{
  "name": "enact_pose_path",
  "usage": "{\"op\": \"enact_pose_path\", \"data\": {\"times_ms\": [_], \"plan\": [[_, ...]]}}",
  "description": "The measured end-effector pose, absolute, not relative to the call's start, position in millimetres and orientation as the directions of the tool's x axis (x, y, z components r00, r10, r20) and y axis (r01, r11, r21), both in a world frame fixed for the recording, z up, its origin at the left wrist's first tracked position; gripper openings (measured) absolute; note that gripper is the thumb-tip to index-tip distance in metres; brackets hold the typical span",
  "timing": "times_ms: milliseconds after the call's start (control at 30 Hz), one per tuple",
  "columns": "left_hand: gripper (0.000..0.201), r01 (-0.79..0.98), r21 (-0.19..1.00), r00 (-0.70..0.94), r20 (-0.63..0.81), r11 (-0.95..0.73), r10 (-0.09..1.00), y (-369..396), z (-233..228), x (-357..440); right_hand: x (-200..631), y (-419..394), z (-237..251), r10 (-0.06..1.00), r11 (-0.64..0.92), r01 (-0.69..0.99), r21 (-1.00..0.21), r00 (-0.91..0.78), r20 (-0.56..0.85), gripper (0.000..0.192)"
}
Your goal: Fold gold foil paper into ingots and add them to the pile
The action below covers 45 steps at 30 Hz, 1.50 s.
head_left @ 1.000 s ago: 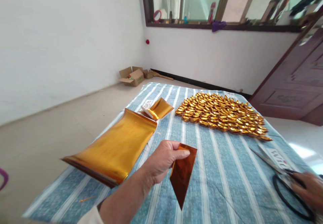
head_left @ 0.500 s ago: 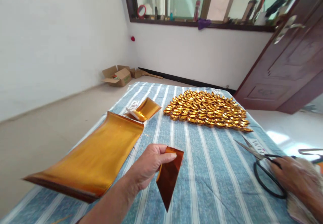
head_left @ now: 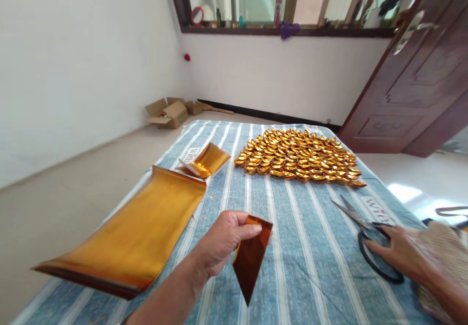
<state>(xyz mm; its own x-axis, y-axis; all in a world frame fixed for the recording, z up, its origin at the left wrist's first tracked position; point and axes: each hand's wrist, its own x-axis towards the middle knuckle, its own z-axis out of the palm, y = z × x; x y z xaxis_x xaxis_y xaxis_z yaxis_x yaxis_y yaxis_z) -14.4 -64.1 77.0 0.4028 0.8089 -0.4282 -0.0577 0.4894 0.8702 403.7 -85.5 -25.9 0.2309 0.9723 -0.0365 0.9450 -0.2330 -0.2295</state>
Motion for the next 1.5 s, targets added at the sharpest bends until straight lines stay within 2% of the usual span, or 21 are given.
{"op": "enact_pose_path", "data": {"times_ms": [167,300,367,433,467,533,600,667,733,833,933,1033,1300,1500], "plan": [[0.024,-0.073,0.871,0.416,-0.415,0.485,0.809,-68,80,-14,407,-86,-8,0.967,-0.248,0.930,-0.270,0.221,-0.127,0.045],[0.024,-0.077,0.871,0.424,-0.413,0.486,0.806,-70,85,-15,398,-90,32,0.960,-0.272,0.847,-0.456,0.207,-0.188,0.037],[0.024,-0.068,0.871,0.419,-0.418,0.487,0.806,-70,86,-15,388,-94,49,0.959,-0.283,0.792,-0.540,0.240,-0.150,0.036],[0.024,-0.057,0.870,0.412,-0.426,0.489,0.806,-70,87,-14,371,-98,59,0.956,-0.290,0.702,-0.651,0.236,-0.172,0.032],[0.023,-0.053,0.870,0.408,-0.429,0.490,0.806,-70,86,-14,360,-100,60,0.965,-0.263,0.644,-0.718,0.183,-0.189,0.029],[0.023,-0.046,0.867,0.403,-0.438,0.496,0.803,-69,85,-13,334,-105,57,0.989,-0.148,0.483,-0.863,0.066,-0.132,0.030],[0.023,-0.045,0.863,0.412,-0.443,0.503,0.796,-69,84,-12,306,-110,48,0.986,-0.121,0.419,-0.900,-0.057,-0.159,0.035],[0.023,-0.046,0.862,0.437,-0.436,0.504,0.786,-68,84,-12,279,-114,38,0.947,-0.140,0.297,-0.945,-0.238,-0.215,0.027],[0.023,-0.047,0.865,0.461,-0.425,0.499,0.779,-68,86,-13,258,-118,30,0.882,-0.174,0.230,-0.958,-0.396,-0.255,0.023],[0.020,-0.048,0.855,0.486,-0.432,0.517,0.760,-70,91,-16,238,-125,19,0.837,-0.278,0.166,-0.946,-0.441,-0.323,0.017],[0.019,-0.058,0.831,0.521,-0.447,0.553,0.727,-71,94,-20,229,-131,11,0.786,-0.364,0.029,-0.931,-0.527,-0.324,0.031],[0.021,-0.049,0.824,0.525,-0.459,0.564,0.717,-72,95,-25,224,-136,9,0.766,-0.395,-0.038,-0.918,-0.565,-0.306,0.049],[0.021,-0.005,0.836,0.483,-0.478,0.548,0.734,-70,95,-34,224,-130,27,0.766,-0.276,0.156,-0.948,-0.561,-0.315,0.071],[0.018,0.011,0.832,0.430,-0.505,0.555,0.749,-70,96,-36,226,-126,36,0.740,-0.266,0.247,-0.932,-0.567,-0.362,0.077]]}}
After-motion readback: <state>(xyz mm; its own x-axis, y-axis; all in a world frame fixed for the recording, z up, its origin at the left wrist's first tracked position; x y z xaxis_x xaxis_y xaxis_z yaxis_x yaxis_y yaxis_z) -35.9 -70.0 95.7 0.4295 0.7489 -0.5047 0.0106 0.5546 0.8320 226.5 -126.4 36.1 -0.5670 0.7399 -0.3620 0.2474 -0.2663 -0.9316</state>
